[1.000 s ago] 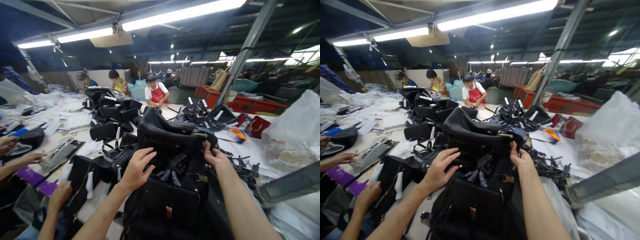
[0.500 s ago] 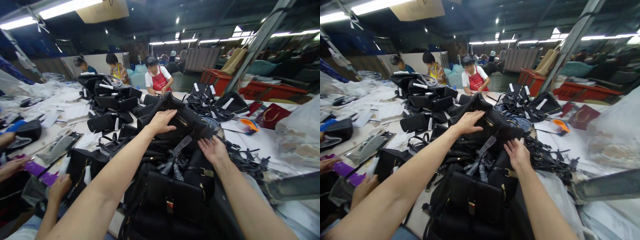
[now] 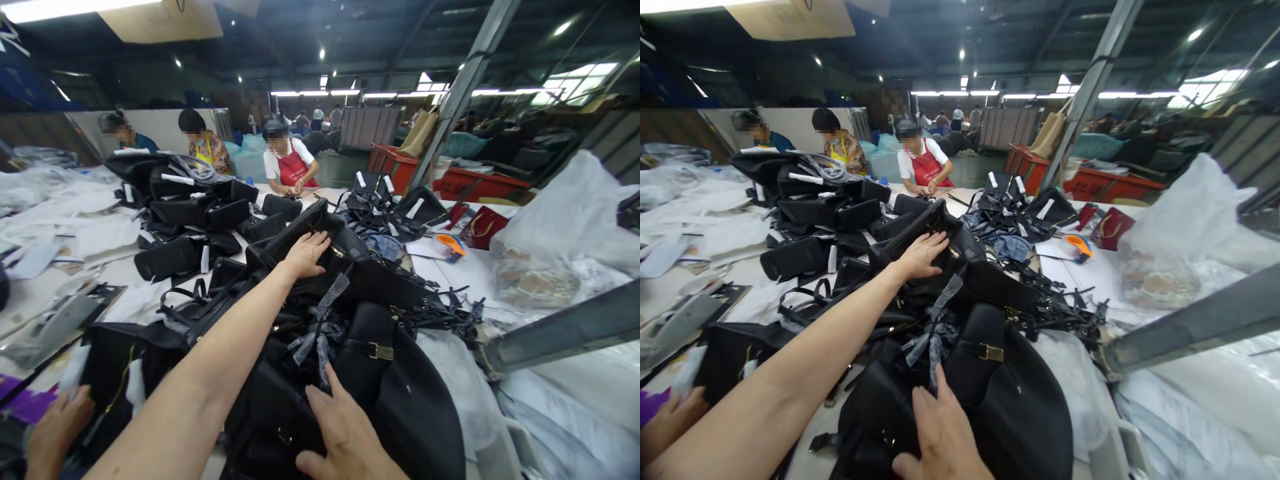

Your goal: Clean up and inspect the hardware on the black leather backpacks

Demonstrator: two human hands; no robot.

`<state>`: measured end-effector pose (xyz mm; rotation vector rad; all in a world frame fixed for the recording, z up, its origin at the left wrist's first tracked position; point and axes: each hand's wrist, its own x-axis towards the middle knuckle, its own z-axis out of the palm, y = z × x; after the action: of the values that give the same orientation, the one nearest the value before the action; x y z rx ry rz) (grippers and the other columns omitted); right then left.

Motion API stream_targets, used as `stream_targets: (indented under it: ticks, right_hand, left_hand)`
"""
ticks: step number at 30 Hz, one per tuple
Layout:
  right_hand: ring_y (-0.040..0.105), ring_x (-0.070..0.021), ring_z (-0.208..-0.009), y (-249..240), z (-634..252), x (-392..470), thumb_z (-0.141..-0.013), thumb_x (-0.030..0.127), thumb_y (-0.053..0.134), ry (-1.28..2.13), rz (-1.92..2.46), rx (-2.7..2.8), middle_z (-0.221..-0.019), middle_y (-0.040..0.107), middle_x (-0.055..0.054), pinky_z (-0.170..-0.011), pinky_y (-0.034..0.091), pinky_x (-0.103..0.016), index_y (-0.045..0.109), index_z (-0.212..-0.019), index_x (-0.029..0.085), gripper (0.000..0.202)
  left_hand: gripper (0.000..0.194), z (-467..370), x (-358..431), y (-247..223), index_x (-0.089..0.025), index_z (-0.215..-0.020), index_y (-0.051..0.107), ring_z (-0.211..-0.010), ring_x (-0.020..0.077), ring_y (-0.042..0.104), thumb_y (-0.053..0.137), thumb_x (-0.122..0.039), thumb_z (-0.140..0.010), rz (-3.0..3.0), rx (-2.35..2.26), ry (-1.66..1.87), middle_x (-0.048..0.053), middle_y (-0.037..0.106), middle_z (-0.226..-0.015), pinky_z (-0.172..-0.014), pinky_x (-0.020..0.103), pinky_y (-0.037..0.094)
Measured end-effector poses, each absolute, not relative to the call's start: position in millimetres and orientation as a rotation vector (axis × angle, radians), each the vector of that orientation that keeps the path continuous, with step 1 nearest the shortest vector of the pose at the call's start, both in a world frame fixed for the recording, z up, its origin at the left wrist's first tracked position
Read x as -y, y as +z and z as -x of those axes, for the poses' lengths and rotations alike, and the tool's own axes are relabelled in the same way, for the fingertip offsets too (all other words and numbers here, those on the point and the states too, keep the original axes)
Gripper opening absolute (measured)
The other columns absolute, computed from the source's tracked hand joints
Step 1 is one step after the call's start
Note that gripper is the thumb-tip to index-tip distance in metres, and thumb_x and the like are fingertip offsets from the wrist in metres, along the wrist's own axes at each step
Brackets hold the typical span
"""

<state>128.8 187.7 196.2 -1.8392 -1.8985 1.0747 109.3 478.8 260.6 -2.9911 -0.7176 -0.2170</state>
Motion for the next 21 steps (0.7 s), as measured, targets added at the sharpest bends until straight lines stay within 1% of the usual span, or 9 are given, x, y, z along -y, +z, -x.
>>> stream_targets:
  ticks: [2,3,5,7,9,11,13,17,21]
  right_hand:
    - [0.012,-0.0379,-0.146,193,-123,-183,-0.062,0.039,0.077,1.038,1.836,1.893,-0.139,0.054,-0.018,-0.117,0.025,-0.050,0.052,-0.136,0.011,0.084]
    - [0.015,-0.0378,-0.145,192,-124,-184,-0.065,0.041,0.075,1.017,1.846,1.870,-0.136,0.057,-0.017,-0.117,0.025,-0.049,0.054,-0.134,0.011,0.078]
    - [0.030,-0.0350,-0.141,196,-135,-189,-0.077,0.043,0.066,0.989,1.857,1.795,-0.128,0.064,-0.013,-0.113,0.031,-0.045,0.063,-0.123,0.016,0.054]
    - [0.054,-0.0280,-0.124,204,-151,-200,-0.089,0.039,0.052,0.906,1.874,1.754,-0.114,0.070,-0.010,-0.103,0.043,-0.037,0.068,-0.107,0.019,0.031]
    - [0.065,-0.0201,-0.101,211,-168,-218,-0.096,0.027,0.039,0.695,1.982,1.845,-0.105,0.070,-0.008,-0.089,0.049,-0.028,0.066,-0.100,0.020,0.028]
    - [0.067,-0.0184,-0.089,214,-178,-239,-0.095,0.015,0.036,0.468,2.132,2.005,-0.102,0.068,-0.009,-0.078,0.050,-0.026,0.064,-0.100,0.019,0.028]
    - [0.069,-0.0217,-0.087,212,-181,-258,-0.091,0.008,0.039,0.362,2.227,2.118,-0.102,0.068,-0.011,-0.071,0.049,-0.029,0.063,-0.100,0.018,0.027]
    - [0.068,-0.0280,-0.087,202,-169,-276,-0.088,0.003,0.039,0.295,2.258,2.175,-0.100,0.068,-0.016,-0.067,0.048,-0.034,0.060,-0.102,0.015,0.028]
    - [0.067,-0.0273,-0.088,192,-165,-268,-0.091,0.005,0.034,0.225,2.265,2.159,-0.099,0.068,-0.015,-0.065,0.046,-0.032,0.058,-0.102,0.016,0.028]
  left_hand:
    - [0.087,-106,-473,261,-0.007,-0.143,0.035,-0.143,0.0301,0.027,0.076,-0.028,-0.069,2.984,0.711,-0.239,0.023,0.027,-0.155,-0.116,0.044,0.018]
    - [0.088,-102,-470,262,-0.006,-0.143,0.034,-0.144,0.0305,0.025,0.076,-0.027,-0.069,2.982,0.706,-0.252,0.024,0.025,-0.155,-0.117,0.044,0.017]
    - [0.088,-94,-463,265,-0.005,-0.144,0.032,-0.145,0.0299,0.022,0.075,-0.027,-0.070,2.983,0.691,-0.271,0.024,0.022,-0.156,-0.117,0.044,0.015]
    - [0.085,-83,-456,270,-0.006,-0.144,0.032,-0.145,0.0279,0.021,0.073,-0.027,-0.071,2.993,0.667,-0.277,0.024,0.021,-0.157,-0.117,0.044,0.014]
    - [0.080,-72,-449,276,-0.008,-0.142,0.035,-0.145,0.0266,0.021,0.072,-0.026,-0.073,3.003,0.642,-0.280,0.023,0.020,-0.157,-0.117,0.045,0.014]
    - [0.074,-62,-444,282,-0.009,-0.140,0.039,-0.145,0.0263,0.021,0.071,-0.025,-0.075,3.014,0.622,-0.303,0.023,0.020,-0.157,-0.117,0.045,0.014]
    - [0.068,-55,-441,286,-0.010,-0.138,0.043,-0.145,0.0262,0.023,0.069,-0.024,-0.076,3.028,0.619,-0.340,0.022,0.020,-0.157,-0.117,0.047,0.015]
    - [0.060,-46,-441,289,-0.011,-0.134,0.049,-0.144,0.0260,0.027,0.068,-0.020,-0.077,3.052,0.676,-0.331,0.020,0.022,-0.157,-0.117,0.050,0.017]
    - [0.051,-42,-423,293,-0.010,-0.125,0.056,-0.141,0.0316,0.030,0.069,-0.019,-0.076,2.989,0.716,-0.343,0.021,0.025,-0.156,-0.115,0.053,0.020]
